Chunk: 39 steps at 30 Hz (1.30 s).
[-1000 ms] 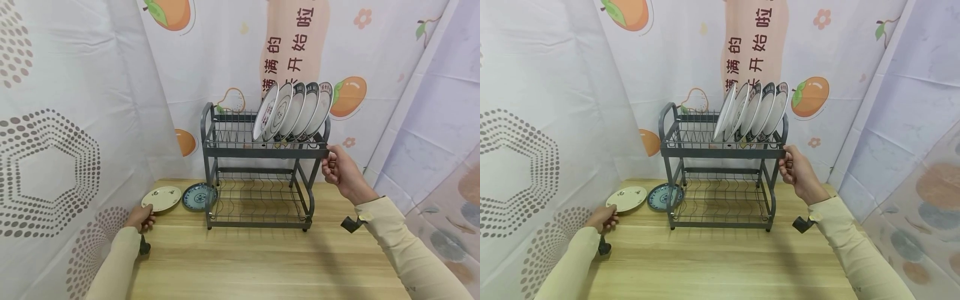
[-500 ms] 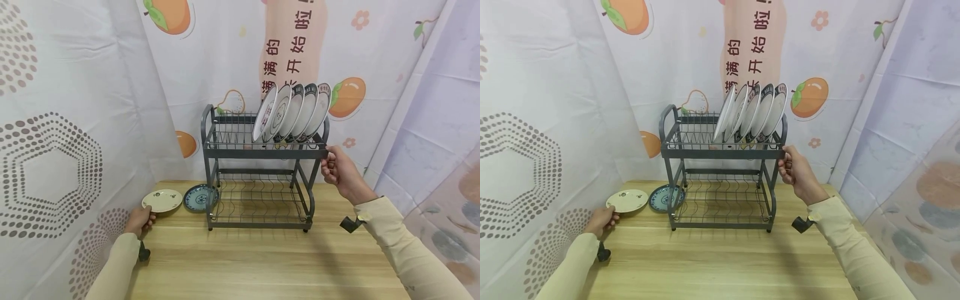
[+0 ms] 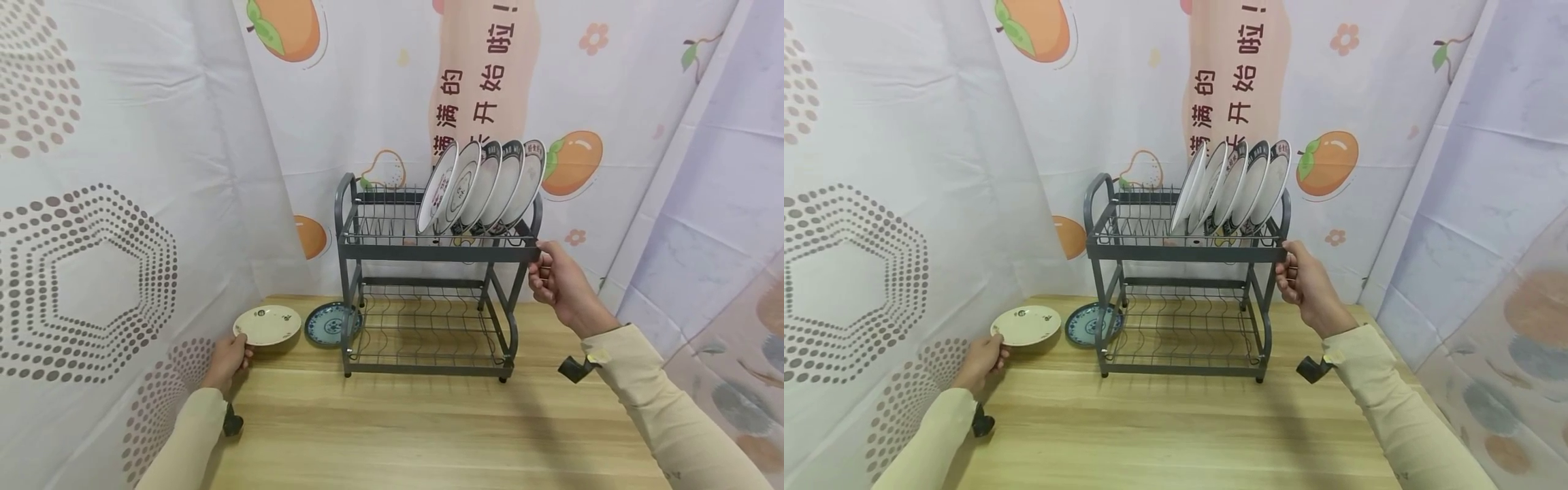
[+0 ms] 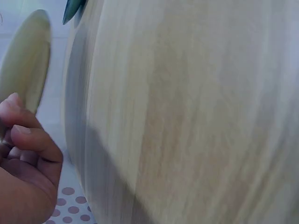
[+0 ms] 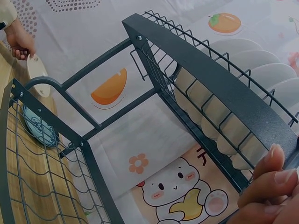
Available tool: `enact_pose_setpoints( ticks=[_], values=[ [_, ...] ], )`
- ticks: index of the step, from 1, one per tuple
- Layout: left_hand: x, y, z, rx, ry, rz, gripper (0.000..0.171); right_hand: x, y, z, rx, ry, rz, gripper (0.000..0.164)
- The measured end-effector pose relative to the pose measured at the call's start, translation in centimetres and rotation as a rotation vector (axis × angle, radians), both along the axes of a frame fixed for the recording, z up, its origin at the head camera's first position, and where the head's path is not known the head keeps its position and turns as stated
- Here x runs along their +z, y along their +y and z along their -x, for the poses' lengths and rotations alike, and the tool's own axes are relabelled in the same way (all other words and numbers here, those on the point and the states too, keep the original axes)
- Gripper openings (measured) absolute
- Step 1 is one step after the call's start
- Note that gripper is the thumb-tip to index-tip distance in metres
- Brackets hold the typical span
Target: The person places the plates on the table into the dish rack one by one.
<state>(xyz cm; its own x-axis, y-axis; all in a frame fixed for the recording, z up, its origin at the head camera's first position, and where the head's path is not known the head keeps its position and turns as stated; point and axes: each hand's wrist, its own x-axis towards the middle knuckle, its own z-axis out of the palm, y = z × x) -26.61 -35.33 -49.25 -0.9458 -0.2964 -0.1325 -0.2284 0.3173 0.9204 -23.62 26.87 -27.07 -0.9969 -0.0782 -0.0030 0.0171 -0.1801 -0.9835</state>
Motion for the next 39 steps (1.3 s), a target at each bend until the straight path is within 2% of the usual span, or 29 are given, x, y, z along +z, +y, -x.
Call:
enact_pose_setpoints(
  ticks=[8, 14, 23, 39],
  values=[
    [0.7, 0.3, -0.8, 0.077, 0.097, 0.021, 0.041, -0.1, -0.1, 0.0, 0.0, 0.007, 0.032, 0.047],
    [1.1, 0.8, -1.4, 0.113, 0.115, -0.008, 0.037, -0.1, -0.1, -0.1, 0.009, 0.014, 0.031, 0.047],
    [1.6, 1.6, -1.9, 0.126, 0.163, -0.025, 0.034, 0.0, -0.1, -0.1, 0.011, 0.024, 0.041, 0.047],
    [3.4, 3.1, -3.2, 0.076, 0.221, -0.086, 0.031, -0.1, -0.1, -0.2, 0.012, 0.041, 0.055, 0.047]
  ],
)
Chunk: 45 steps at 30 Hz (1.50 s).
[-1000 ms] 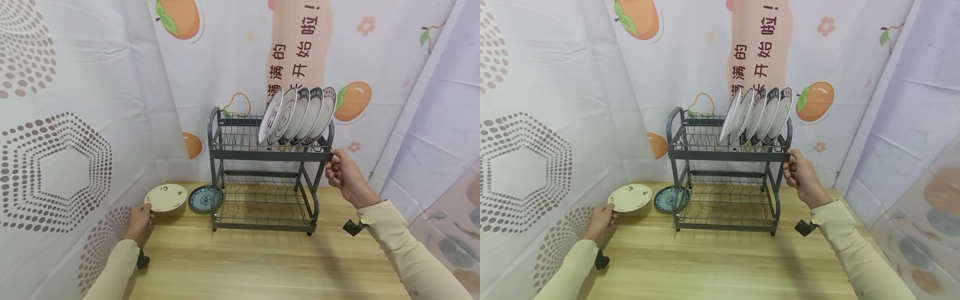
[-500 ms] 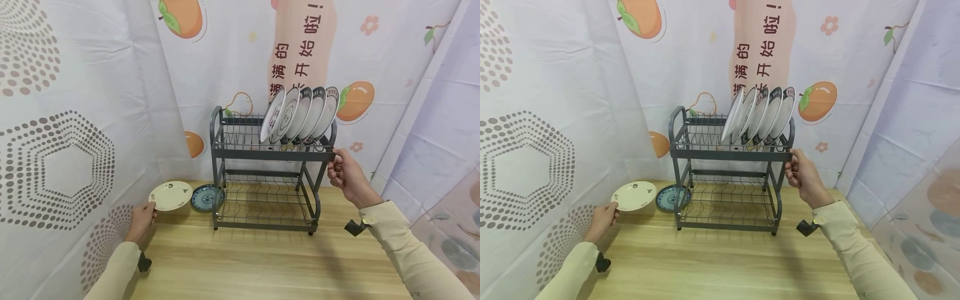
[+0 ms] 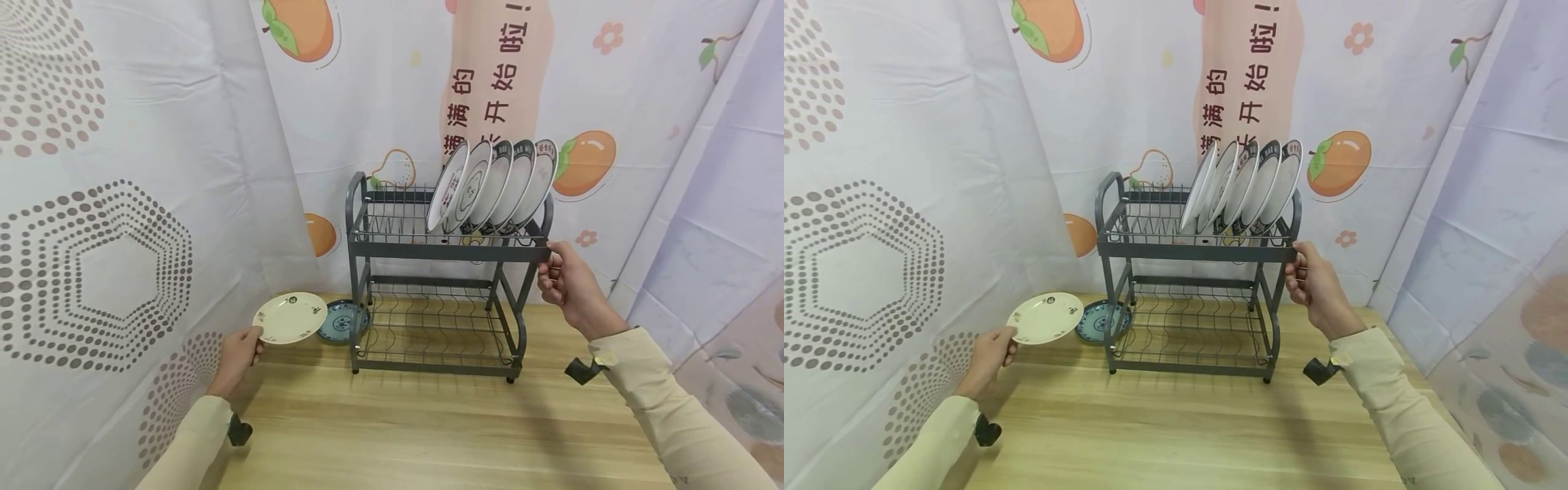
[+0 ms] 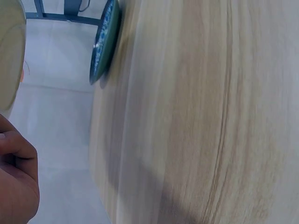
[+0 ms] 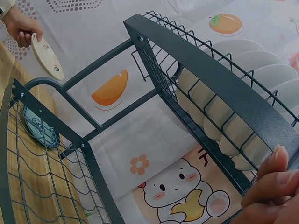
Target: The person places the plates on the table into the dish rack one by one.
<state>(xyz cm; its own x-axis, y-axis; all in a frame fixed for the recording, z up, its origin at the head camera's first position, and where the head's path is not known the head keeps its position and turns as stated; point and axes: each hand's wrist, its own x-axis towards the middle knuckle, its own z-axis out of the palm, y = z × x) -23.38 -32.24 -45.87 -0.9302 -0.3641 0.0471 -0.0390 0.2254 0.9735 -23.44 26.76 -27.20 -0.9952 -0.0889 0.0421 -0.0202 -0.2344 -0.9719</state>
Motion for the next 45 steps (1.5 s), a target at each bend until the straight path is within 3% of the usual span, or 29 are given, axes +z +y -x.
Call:
enact_pose_setpoints(
  ticks=[16, 23, 30, 37, 45],
  values=[
    [0.7, 1.6, -1.4, -0.14, 0.012, -0.095, 0.038, -0.2, 0.1, 0.1, 0.015, 0.007, -0.002, 0.048],
    [0.5, 2.6, -1.9, -0.147, 0.046, -0.149, 0.039, -0.2, 0.1, 0.1, 0.021, 0.007, -0.006, 0.048],
    [0.5, 2.9, -2.3, -0.177, 0.073, -0.147, 0.04, -0.1, 0.1, 0.1, 0.027, 0.005, -0.002, 0.048],
    [1.2, 3.4, -2.8, -0.224, 0.056, -0.137, 0.04, 0.2, 0.1, 0.2, 0.031, 0.017, -0.003, 0.047],
    [2.1, 4.8, -3.1, -0.325, 0.036, -0.134, 0.034, 0.0, 0.1, 0.2, 0.028, -0.007, 0.009, 0.048]
  ],
)
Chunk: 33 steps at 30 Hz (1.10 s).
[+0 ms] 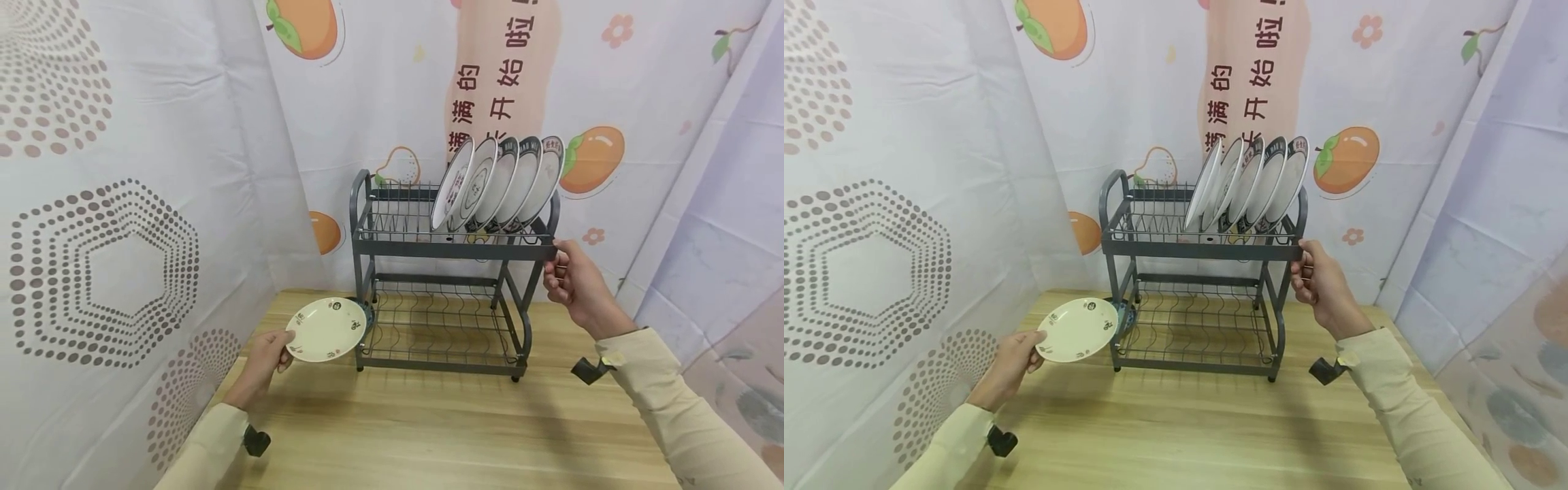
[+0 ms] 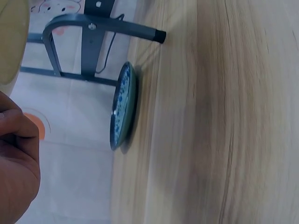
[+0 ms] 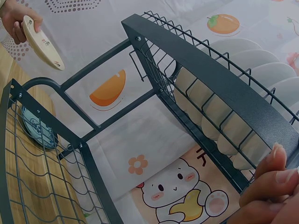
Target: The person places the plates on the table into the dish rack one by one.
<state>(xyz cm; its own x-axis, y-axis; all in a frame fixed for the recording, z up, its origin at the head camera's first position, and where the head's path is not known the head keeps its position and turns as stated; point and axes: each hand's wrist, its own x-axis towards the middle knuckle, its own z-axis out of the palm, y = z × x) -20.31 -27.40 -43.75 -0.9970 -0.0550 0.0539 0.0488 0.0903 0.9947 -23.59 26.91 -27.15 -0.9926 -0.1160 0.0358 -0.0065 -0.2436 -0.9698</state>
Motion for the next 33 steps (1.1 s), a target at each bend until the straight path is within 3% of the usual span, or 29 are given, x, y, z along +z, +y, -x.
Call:
enact_pose_setpoints(
  ticks=[17, 33],
  values=[
    [-0.4, 3.4, 0.0, -0.086, -0.042, -0.014, 0.029, -0.6, 0.2, -0.1, -0.004, -0.002, -0.015, 0.048],
    [0.5, 6.5, 0.3, -0.173, -0.047, 0.035, 0.03, -0.2, 0.2, 0.3, -0.028, 0.009, -0.036, 0.047]
  ],
)
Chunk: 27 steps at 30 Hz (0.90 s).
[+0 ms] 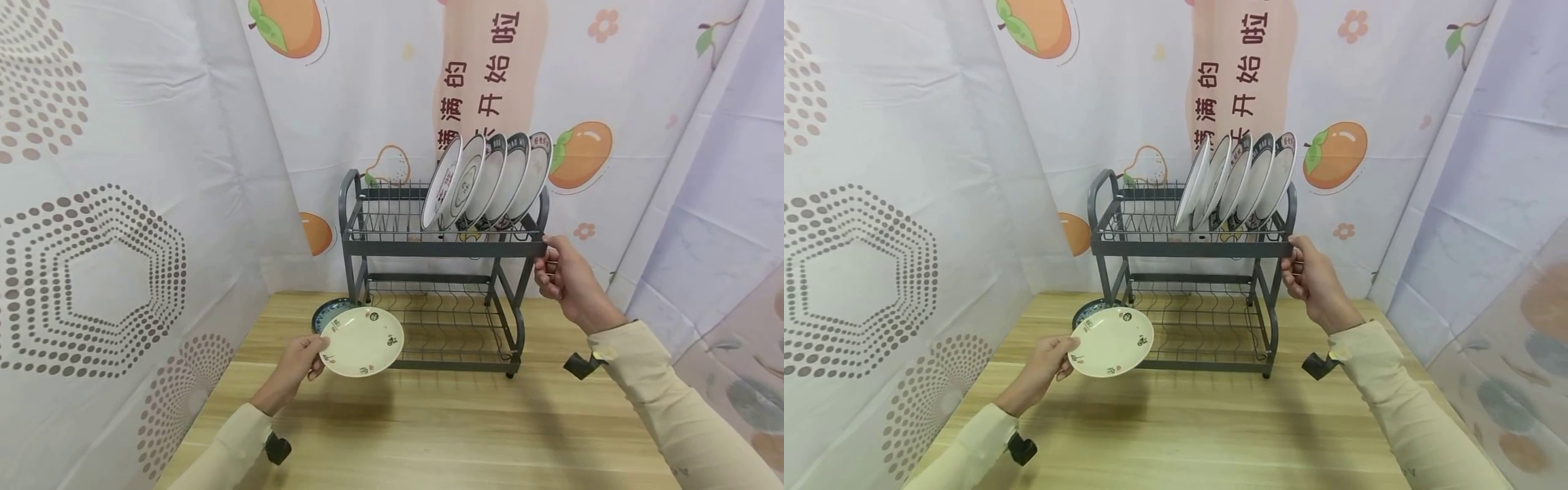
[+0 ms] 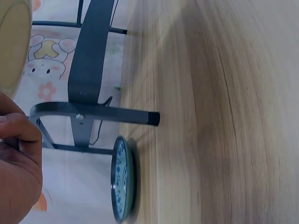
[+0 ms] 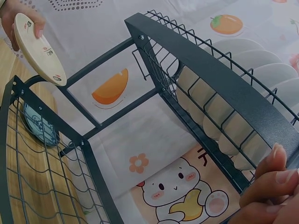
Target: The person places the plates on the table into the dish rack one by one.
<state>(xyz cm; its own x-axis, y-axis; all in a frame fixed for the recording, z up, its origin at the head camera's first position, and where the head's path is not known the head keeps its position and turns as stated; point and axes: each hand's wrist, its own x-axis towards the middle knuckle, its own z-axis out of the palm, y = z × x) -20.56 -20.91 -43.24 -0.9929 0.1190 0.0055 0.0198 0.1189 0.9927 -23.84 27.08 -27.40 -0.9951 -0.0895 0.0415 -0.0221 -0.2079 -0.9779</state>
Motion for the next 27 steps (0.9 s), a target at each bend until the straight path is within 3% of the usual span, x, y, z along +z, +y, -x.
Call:
enact_pose_setpoints(
  ticks=[19, 24, 27],
  values=[
    [-0.4, 2.6, -0.7, -0.111, -0.005, 0.035, 0.031, 0.5, 0.1, -0.1, 0.0, -0.015, -0.046, 0.049],
    [-0.4, 2.9, -0.8, -0.126, -0.009, 0.038, 0.032, 0.6, 0.1, -0.1, 0.032, -0.043, -0.054, 0.048],
    [-0.2, 3.3, -0.9, -0.133, -0.011, 0.037, 0.032, 0.1, 0.1, -0.2, 0.066, -0.038, -0.002, 0.051]
  ],
)
